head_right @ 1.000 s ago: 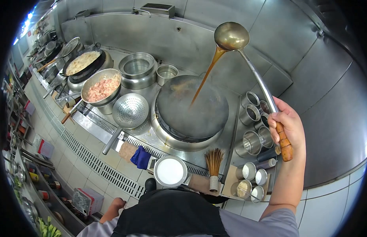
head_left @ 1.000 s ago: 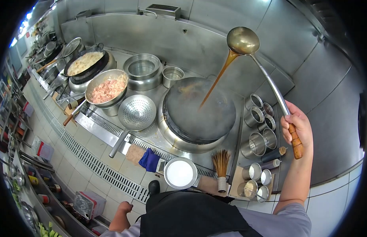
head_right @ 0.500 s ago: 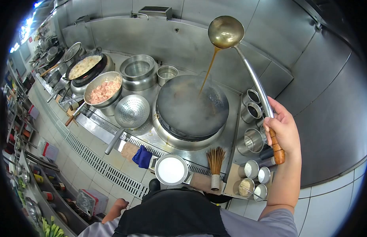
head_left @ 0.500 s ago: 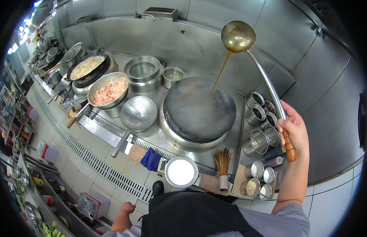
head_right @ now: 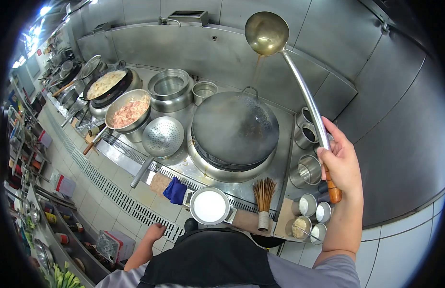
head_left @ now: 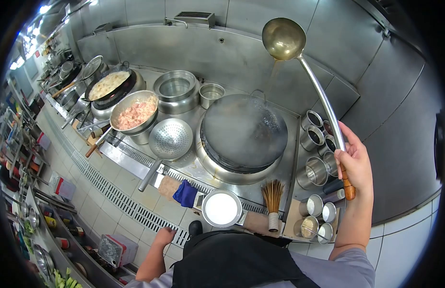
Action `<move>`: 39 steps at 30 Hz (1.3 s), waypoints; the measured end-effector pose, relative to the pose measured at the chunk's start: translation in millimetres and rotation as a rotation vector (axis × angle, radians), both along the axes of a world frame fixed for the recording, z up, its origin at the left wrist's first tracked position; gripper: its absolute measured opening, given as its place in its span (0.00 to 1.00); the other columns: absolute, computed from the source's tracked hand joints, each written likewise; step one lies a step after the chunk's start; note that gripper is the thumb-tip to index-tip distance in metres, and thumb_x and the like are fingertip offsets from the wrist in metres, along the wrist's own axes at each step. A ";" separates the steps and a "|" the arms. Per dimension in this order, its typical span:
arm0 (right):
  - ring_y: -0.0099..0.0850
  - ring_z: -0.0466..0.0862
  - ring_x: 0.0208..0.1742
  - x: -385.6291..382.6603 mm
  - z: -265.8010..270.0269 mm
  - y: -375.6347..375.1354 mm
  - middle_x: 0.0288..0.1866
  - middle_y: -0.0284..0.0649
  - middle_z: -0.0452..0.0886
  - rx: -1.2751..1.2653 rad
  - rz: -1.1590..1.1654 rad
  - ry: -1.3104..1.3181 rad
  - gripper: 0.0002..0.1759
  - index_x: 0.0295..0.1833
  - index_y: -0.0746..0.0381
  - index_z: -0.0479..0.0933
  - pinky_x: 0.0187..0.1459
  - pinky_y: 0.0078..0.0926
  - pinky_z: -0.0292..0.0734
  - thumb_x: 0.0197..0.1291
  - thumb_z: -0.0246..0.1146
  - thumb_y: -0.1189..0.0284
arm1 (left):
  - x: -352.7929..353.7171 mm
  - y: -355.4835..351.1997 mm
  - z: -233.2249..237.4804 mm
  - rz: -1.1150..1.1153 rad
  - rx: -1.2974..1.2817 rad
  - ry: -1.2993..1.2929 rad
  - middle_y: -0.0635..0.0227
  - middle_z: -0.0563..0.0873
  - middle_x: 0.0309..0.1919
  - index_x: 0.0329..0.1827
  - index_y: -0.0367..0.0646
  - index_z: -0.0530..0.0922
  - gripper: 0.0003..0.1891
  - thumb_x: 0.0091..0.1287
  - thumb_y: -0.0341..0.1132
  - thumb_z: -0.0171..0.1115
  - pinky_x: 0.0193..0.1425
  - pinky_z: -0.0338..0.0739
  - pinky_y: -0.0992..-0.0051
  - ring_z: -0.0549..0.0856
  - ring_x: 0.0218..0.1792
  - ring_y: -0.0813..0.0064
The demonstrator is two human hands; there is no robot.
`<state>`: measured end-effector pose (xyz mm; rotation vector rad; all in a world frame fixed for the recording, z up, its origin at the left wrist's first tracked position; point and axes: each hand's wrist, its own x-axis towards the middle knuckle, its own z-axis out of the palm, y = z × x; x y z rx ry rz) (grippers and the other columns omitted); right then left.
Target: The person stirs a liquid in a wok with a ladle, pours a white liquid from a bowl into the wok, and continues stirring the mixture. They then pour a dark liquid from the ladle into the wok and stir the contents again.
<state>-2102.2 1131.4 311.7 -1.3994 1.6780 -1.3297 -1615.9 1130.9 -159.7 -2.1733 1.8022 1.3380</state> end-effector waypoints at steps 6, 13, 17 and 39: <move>0.14 0.66 0.13 3.6 0.0 4.1 0.24 0.30 0.72 0.008 -0.019 0.040 0.36 0.73 0.65 0.58 0.16 0.12 0.63 0.55 0.53 0.84 | -70.3 -29.2 41.0 0.067 -0.024 0.463 0.57 0.86 0.31 0.37 0.32 0.80 0.21 0.68 0.47 0.56 0.39 0.79 0.70 0.86 0.30 0.70; 0.13 0.65 0.16 5.6 -0.1 8.4 0.26 0.30 0.71 0.027 -0.084 0.149 0.37 0.73 0.62 0.59 0.18 0.12 0.63 0.55 0.54 0.83 | -117.9 -34.1 51.5 0.113 0.073 0.653 0.61 0.83 0.30 0.40 0.31 0.78 0.25 0.72 0.50 0.51 0.35 0.79 0.73 0.82 0.26 0.74; 0.13 0.65 0.17 5.4 -2.4 8.4 0.25 0.29 0.70 0.022 -0.111 0.181 0.38 0.74 0.60 0.59 0.19 0.13 0.63 0.55 0.54 0.82 | -127.3 -31.7 54.0 0.188 0.064 0.712 0.62 0.82 0.29 0.42 0.32 0.77 0.23 0.73 0.49 0.51 0.33 0.79 0.74 0.82 0.26 0.75; 0.23 0.69 0.11 -20.0 -170.3 -75.8 0.19 0.33 0.70 0.394 -0.132 0.136 0.36 0.73 0.62 0.57 0.14 0.23 0.64 0.57 0.55 0.80 | -143.6 -41.5 59.4 0.143 -0.085 0.734 0.61 0.83 0.25 0.34 0.31 0.78 0.08 0.61 0.29 0.57 0.32 0.77 0.71 0.82 0.26 0.74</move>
